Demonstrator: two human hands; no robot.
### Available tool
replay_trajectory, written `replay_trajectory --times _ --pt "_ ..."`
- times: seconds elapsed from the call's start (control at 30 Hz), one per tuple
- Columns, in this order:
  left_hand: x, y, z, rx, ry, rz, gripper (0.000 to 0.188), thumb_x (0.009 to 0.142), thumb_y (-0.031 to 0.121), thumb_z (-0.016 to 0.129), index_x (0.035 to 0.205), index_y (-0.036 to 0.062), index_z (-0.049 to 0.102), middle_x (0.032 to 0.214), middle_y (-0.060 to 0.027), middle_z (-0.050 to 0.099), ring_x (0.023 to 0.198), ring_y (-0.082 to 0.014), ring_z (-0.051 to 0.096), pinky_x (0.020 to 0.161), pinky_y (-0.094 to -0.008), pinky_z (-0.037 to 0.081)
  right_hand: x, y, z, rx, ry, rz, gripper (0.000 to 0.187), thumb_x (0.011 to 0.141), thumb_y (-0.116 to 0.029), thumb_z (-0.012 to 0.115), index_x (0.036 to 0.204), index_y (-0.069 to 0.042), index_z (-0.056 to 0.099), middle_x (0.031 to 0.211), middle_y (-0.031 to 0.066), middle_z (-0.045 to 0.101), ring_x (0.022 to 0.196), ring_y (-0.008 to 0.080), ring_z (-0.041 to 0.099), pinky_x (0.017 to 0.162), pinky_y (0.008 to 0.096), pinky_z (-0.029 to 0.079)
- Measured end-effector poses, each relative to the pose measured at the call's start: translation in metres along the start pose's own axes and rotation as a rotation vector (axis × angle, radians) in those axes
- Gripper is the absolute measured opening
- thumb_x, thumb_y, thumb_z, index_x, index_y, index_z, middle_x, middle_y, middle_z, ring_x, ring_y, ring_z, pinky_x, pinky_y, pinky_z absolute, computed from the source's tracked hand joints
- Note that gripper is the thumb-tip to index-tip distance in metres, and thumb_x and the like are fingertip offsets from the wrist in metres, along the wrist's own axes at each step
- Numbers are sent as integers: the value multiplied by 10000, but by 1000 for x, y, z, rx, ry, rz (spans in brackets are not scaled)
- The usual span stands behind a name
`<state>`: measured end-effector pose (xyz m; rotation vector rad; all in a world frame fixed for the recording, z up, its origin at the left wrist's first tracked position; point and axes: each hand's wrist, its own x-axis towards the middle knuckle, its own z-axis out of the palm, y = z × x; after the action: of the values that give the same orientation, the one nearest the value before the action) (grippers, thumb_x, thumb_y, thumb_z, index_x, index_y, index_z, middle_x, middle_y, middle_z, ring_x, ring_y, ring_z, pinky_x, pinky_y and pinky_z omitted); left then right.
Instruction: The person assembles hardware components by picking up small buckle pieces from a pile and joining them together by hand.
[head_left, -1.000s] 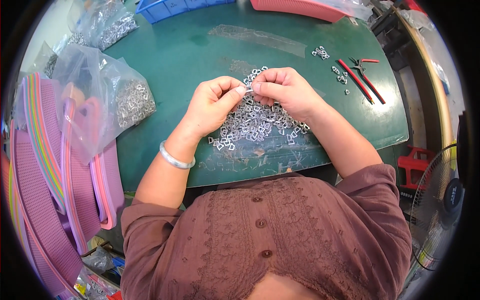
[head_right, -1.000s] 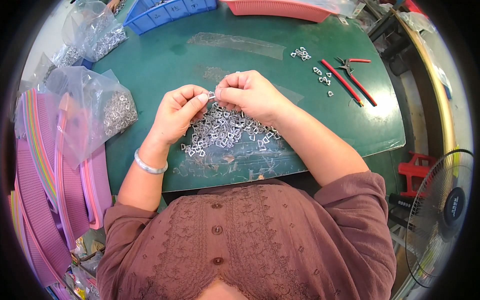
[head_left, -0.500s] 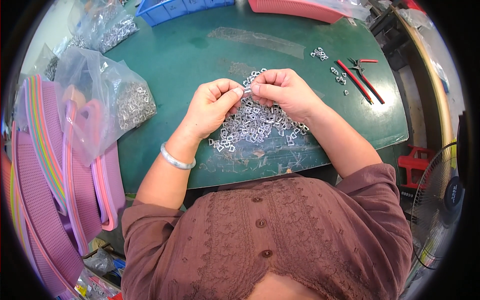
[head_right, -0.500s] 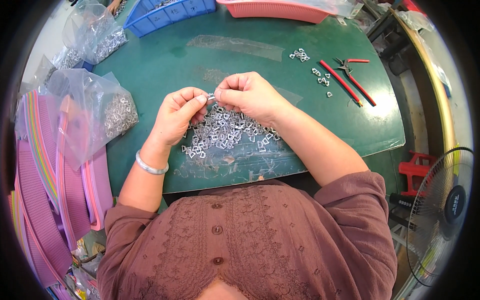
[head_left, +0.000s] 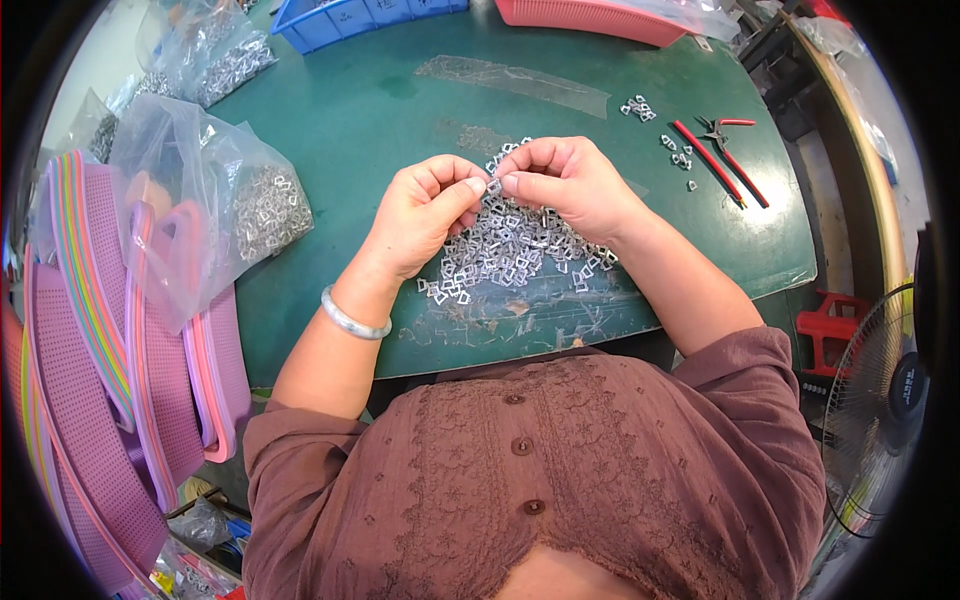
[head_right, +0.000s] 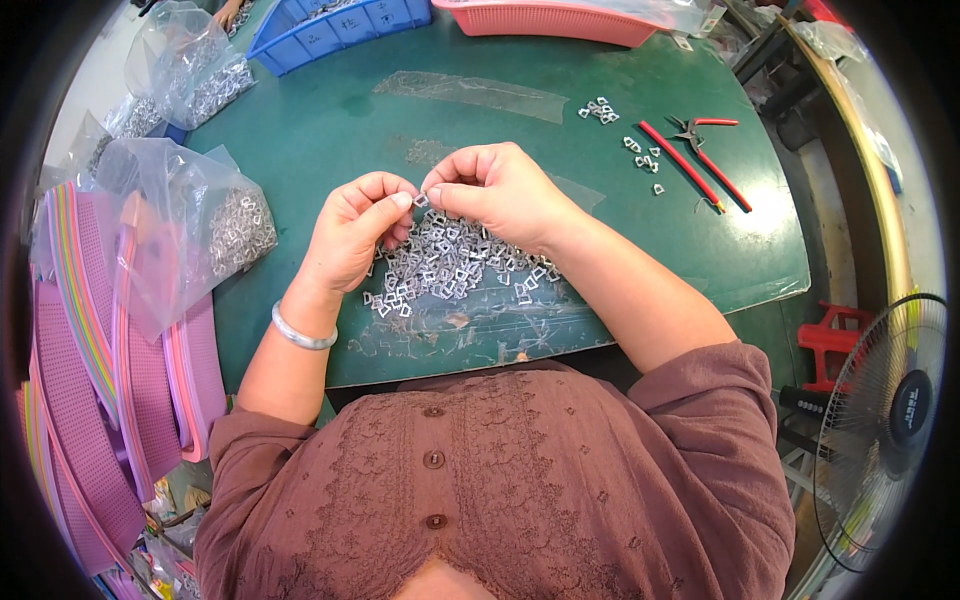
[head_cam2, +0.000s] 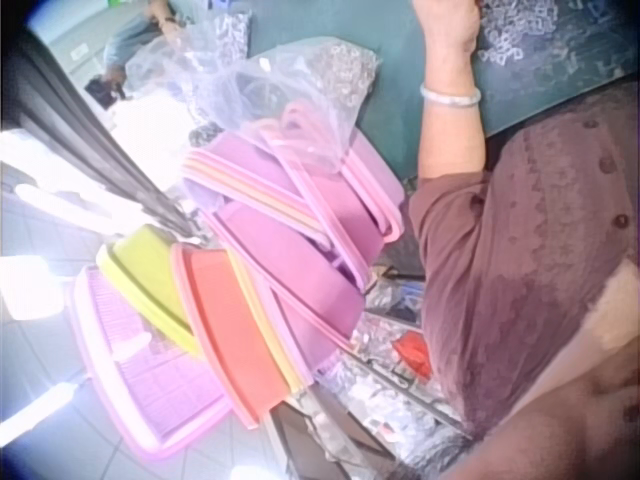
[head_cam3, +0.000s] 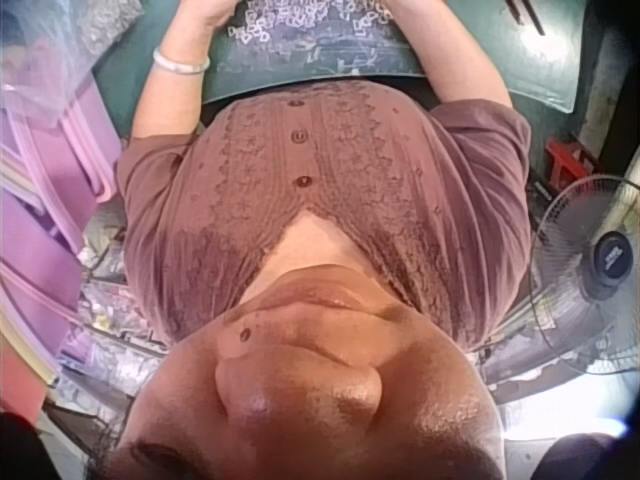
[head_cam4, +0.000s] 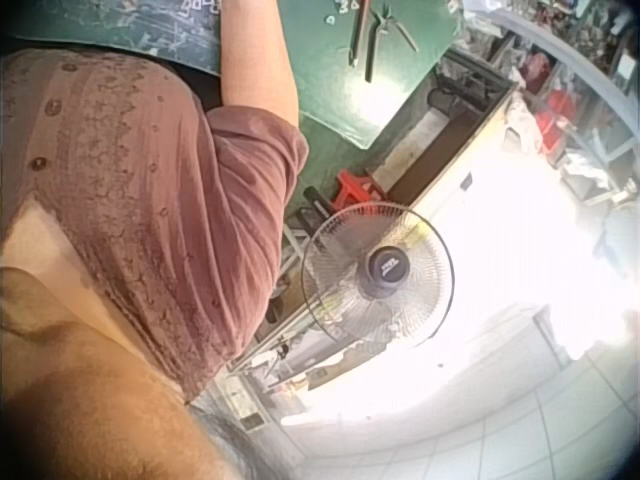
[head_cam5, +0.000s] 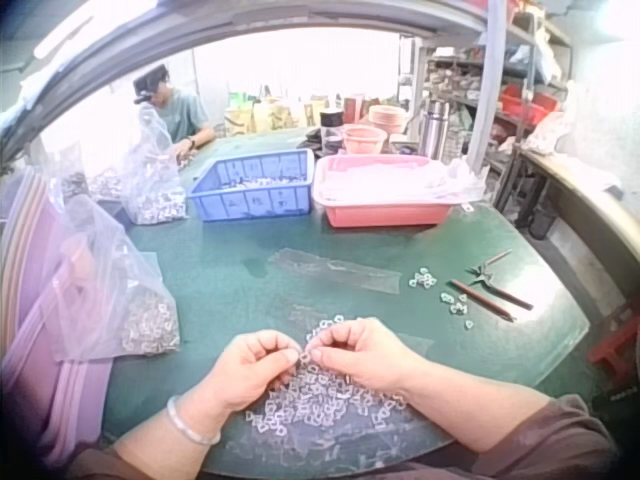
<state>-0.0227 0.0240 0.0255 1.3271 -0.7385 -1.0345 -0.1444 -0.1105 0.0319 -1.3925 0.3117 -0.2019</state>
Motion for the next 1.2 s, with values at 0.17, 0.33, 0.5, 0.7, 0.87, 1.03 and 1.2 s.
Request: replay_trajectory --times 0.17,0.33,0.5,0.7,0.87,1.03,1.2 --pt "-1 1 1 -31 -8 -11 89 805 117 527 826 42 570 640 20 527 544 -38 454 497 -157 362 0 2 -1 7 -2 -16 123 750 -76 591 823 23 595 721 9 570 635 50 491 585 182 412" --pt "1 -1 -3 9 1 11 93 809 119 520 825 41 568 643 20 520 546 -38 450 502 -158 361 0 -1 0 -86 69 -38 121 749 -71 579 812 31 594 713 20 573 645 60 504 598 196 424" --pt "4 -6 -6 241 47 142 89 802 75 525 840 12 573 654 40 500 556 -18 404 501 -156 330 1 4 -12 -757 -54 -384 86 714 -42 581 791 -4 586 763 37 552 728 149 520 649 264 424" --pt "4 -8 -6 423 74 174 80 781 32 532 831 5 588 687 33 515 624 -39 459 547 -177 375 -1 6 -8 -1054 -92 -545 98 662 -40 588 760 -30 591 787 71 535 816 255 503 718 336 416" --pt "2 -7 -6 664 21 267 75 748 17 557 811 -2 593 732 -18 538 644 -68 493 577 -205 407 0 7 -7 -1105 -112 -548 71 645 -36 580 716 -32 575 770 78 522 779 257 489 697 337 405" --pt "4 -8 -6 672 16 247 67 740 16 565 798 -2 591 737 -35 541 641 -74 498 576 -211 412 0 8 -7 -1085 -121 -566 79 642 -35 581 721 -33 571 780 77 511 788 258 479 719 342 389" --pt "4 -9 -7 662 19 240 54 743 17 565 789 -6 584 733 -22 544 643 -65 497 573 -208 412 -3 5 -6 -1095 -193 -638 127 632 -41 601 757 -49 584 828 71 494 820 253 460 736 340 372"
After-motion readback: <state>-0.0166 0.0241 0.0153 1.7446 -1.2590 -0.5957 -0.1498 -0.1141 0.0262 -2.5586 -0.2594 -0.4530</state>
